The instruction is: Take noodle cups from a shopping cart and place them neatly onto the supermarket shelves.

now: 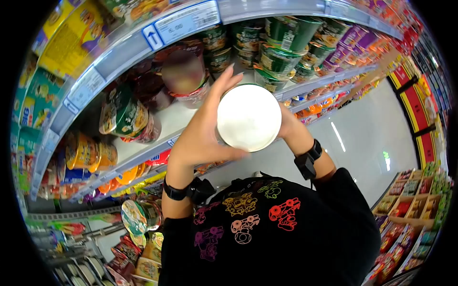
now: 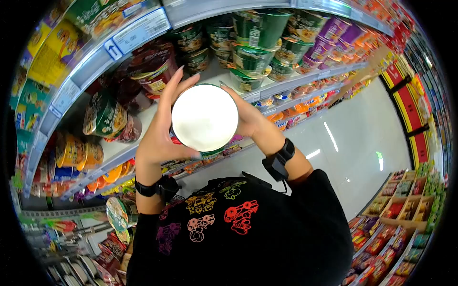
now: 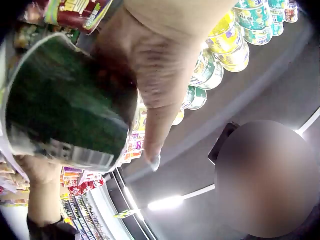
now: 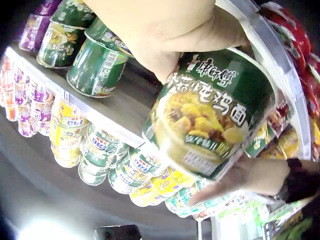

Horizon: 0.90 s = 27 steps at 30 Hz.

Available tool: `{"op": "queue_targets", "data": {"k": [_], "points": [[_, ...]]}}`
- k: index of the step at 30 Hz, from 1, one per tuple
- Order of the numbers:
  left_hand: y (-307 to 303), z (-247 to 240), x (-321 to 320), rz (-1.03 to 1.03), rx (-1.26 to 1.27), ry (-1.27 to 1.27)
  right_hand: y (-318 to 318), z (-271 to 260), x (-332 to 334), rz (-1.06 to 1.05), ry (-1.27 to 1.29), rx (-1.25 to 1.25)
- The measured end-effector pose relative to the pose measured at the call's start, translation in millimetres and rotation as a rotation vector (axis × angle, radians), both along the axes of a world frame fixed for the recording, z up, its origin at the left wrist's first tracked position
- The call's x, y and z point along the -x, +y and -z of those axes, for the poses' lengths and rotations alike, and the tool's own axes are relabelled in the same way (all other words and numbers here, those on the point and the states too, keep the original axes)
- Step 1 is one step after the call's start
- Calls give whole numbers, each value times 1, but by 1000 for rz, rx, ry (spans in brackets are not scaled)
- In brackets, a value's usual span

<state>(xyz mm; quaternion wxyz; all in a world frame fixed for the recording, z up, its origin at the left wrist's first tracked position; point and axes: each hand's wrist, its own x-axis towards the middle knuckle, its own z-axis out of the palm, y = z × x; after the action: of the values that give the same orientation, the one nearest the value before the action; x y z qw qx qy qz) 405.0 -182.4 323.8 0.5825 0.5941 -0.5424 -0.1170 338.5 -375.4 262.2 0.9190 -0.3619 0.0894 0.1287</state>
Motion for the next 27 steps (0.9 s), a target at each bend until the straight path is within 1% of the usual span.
{"op": "queue_targets", "data": {"k": [1, 2, 3, 4, 7, 8, 9, 10, 12, 14, 17, 20, 22, 25, 27], "points": [[1, 0, 5, 12, -11, -110, -6, -4, 0, 35, -3, 131], [2, 6, 5, -15, -67, -223, -24, 19, -2, -114, -224, -145], [-1, 13, 5, -28, -49, -246, -20, 4, 8, -66, -252, 143], [-4, 20, 6, -43, -31, -270, -11, -28, 21, -21, -269, 432], [-12, 31, 13, -158, 75, -332, -4, -62, 21, 42, -243, 647], [-12, 32, 18, -203, 96, -336, -14, -61, 2, -10, -206, 665], [-14, 36, 20, -237, 131, -280, -21, -60, -13, -66, -167, 683], [-16, 40, 23, -270, 168, -223, -23, -59, -22, -47, -156, 740], [-20, 50, 26, -318, 236, -92, -32, -51, -31, -35, -272, 648], [-19, 54, 27, -319, 307, -74, -34, -47, -32, -32, -348, 570], [-17, 58, 27, -328, 370, -222, -35, -38, -29, -77, -407, 622], [-17, 76, 25, -412, 369, -344, -32, -38, -26, -71, -351, 652], [-19, 82, 21, -409, 454, -473, -29, -38, -23, -59, -331, 672], [-13, 83, 26, -416, 380, -450, -25, -36, -21, -39, -321, 677], [-13, 84, 25, -413, 395, -469, -23, -35, -20, -27, -316, 673]]}}
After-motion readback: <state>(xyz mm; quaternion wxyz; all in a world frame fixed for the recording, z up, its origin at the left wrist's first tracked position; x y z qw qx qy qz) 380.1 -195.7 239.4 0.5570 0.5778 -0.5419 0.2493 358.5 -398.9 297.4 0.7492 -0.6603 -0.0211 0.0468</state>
